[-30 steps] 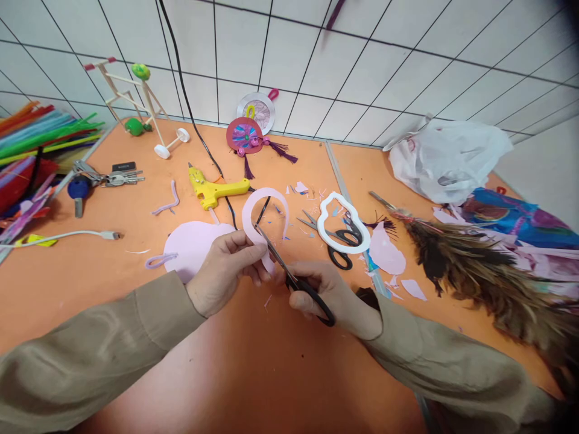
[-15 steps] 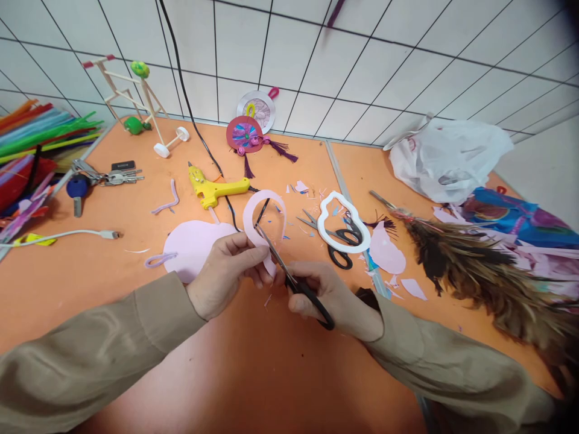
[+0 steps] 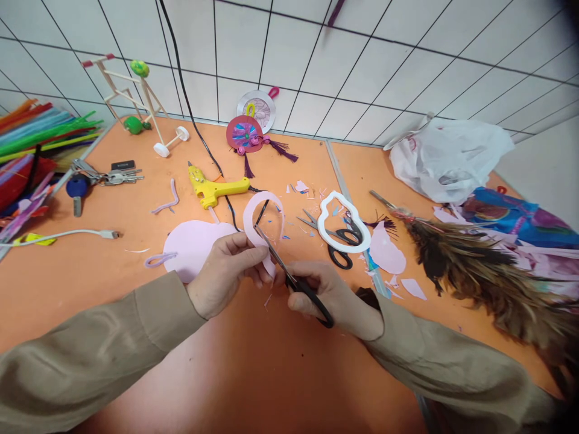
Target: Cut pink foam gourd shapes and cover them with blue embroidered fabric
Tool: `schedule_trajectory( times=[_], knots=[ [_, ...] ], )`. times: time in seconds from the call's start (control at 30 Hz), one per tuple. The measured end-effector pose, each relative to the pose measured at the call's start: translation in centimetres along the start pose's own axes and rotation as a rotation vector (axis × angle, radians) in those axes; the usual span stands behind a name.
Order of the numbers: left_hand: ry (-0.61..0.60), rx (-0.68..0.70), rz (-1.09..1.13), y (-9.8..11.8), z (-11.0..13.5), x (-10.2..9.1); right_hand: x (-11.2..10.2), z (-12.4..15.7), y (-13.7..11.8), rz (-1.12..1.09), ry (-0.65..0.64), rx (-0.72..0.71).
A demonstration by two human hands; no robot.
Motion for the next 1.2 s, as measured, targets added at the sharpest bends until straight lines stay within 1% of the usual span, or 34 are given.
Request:
schedule_trajectory(
  times=[0.33, 0.53, 0.83, 0.97, 1.2],
  knots=[
    [-0.016, -0.002, -0.051, 0.04, -0.04, -0.34, -0.04, 0.03, 0.09, -0.02, 0.004, -0.026],
    [-0.008, -0.018, -0.074, 0.28, -0.08, -0.07, -0.12, 0.03, 0.21, 0.0, -0.012, -0.066],
    [0.01, -0.021, -0.063, 0.49, -0.02, 0.1, -0.17, 0.03, 0.3, 0.003, -0.022, -0.016],
    [0.035, 0.004, -0.042, 0.68, -0.1, 0.28, -0.13, 0.02, 0.03, -0.006, -0.03, -0.004],
    [0.051, 0.036, -0.044, 0.87, -0.18, 0.23, -0.14, -0.01, -0.26, 0.026, -0.013, -0.015]
  ],
)
Point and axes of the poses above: each hand's wrist, its own z-axis away from the middle knuckle, its own x-axis out of the palm, y = z × x, the point moved 3 cm from there along -z, towards the middle knuckle, and after that the axes turned 7 degrees about z, right-handed, at the moved point
